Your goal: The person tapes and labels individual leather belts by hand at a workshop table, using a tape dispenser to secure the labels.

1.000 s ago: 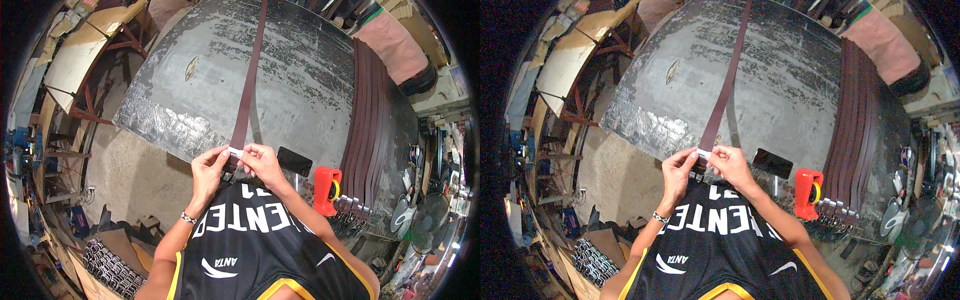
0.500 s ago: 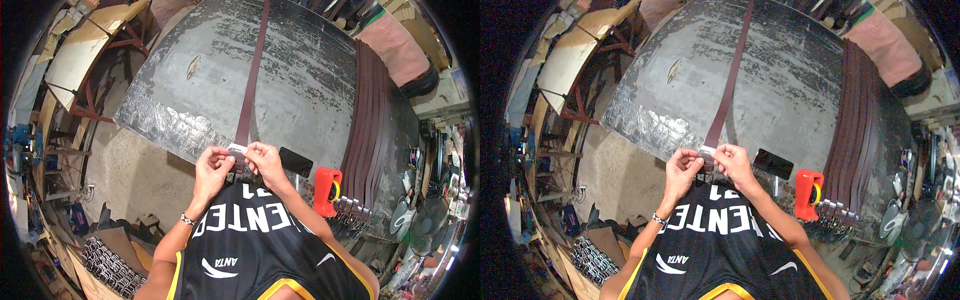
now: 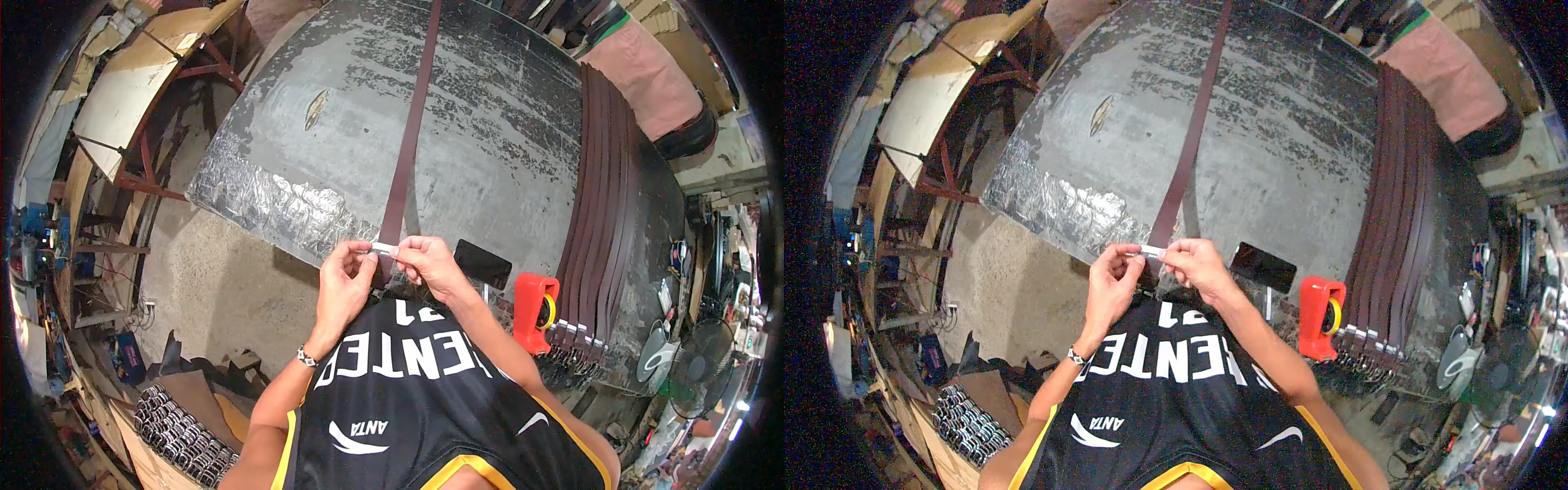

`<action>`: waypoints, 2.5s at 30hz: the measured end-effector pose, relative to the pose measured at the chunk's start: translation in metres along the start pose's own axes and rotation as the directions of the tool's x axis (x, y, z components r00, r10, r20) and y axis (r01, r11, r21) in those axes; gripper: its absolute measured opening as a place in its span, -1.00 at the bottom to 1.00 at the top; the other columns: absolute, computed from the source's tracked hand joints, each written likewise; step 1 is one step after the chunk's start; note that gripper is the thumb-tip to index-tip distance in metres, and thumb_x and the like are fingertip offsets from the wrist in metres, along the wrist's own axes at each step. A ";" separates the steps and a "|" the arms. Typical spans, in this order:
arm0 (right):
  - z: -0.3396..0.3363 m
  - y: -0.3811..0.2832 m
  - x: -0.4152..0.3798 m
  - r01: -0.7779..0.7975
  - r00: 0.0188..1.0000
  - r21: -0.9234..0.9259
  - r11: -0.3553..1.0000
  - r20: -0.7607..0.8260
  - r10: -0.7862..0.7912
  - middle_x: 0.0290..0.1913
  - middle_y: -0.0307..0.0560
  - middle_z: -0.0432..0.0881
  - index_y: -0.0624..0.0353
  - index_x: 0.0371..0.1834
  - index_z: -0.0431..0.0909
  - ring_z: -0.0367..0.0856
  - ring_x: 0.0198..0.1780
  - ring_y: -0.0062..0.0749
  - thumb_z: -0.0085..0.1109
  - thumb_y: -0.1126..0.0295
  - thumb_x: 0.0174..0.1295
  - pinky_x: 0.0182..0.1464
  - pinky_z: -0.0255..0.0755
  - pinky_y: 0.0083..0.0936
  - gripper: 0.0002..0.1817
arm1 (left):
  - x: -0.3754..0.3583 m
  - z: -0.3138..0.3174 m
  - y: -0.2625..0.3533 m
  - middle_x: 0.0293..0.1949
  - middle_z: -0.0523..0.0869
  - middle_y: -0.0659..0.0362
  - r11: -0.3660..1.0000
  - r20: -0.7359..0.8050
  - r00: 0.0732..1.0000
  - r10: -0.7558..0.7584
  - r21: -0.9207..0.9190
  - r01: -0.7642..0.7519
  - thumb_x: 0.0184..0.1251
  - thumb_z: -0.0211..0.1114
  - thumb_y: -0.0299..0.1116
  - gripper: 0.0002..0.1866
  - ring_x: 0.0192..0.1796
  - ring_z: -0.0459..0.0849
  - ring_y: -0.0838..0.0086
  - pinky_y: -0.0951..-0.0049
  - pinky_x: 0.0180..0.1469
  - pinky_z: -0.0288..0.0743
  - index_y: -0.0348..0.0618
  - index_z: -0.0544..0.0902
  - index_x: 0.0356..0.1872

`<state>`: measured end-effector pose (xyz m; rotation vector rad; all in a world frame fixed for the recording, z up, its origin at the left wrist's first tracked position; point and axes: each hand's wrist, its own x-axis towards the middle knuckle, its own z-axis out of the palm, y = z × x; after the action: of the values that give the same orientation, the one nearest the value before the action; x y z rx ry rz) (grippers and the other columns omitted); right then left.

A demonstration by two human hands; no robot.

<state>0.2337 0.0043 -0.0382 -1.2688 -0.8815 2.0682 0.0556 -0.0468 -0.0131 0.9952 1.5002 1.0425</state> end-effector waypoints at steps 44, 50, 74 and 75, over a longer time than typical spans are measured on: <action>-0.013 -0.002 0.006 0.173 0.907 0.329 0.929 0.316 -0.280 0.02 -0.13 0.64 0.31 0.20 0.50 0.57 0.03 -0.48 0.18 0.33 0.33 0.06 0.43 -0.47 -0.58 | 0.014 -0.005 0.029 -0.29 0.72 0.25 0.887 0.271 0.961 -0.061 -0.427 0.176 0.49 0.19 -0.35 -0.80 -0.27 0.63 0.65 0.57 -0.15 0.50 -0.30 0.67 -0.16; -0.001 -0.007 0.018 0.174 0.872 0.340 0.924 0.383 -0.305 0.11 -0.10 0.62 0.37 0.25 0.47 0.58 0.12 -0.44 0.24 0.24 0.36 0.20 0.43 -0.43 -0.49 | 0.022 -0.008 0.020 -0.25 0.75 0.22 0.797 0.282 0.953 -0.107 -0.549 0.252 0.46 0.23 -0.36 -0.82 -0.26 0.64 0.65 0.56 -0.14 0.50 -0.27 0.69 -0.21; 0.007 -0.012 -0.033 0.306 0.933 -0.290 0.907 -0.099 -0.347 -0.54 -0.31 0.56 0.28 -0.31 0.62 0.46 -0.54 -0.74 0.22 0.27 0.40 -0.51 0.32 -0.72 -0.74 | 0.003 0.004 0.022 -0.32 0.73 0.27 0.963 0.233 0.972 -0.037 -0.250 0.097 0.50 0.22 -0.33 -0.74 -0.28 0.60 0.68 0.60 -0.21 0.48 -0.39 0.71 -0.16; 0.007 -0.010 -0.032 0.311 0.932 -0.270 0.911 -0.102 -0.348 -0.54 -0.31 0.57 0.29 -0.30 0.63 0.46 -0.55 -0.74 0.22 0.28 0.40 -0.50 0.32 -0.72 -0.75 | 0.004 0.004 0.022 -0.33 0.73 0.28 0.965 0.231 0.972 -0.036 -0.246 0.095 0.50 0.22 -0.33 -0.74 -0.29 0.59 0.68 0.60 -0.22 0.48 -0.39 0.71 -0.16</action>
<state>0.2413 -0.0152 -0.0106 -1.2782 -1.2249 1.6145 0.0603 -0.0362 0.0064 0.8437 1.1727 1.0101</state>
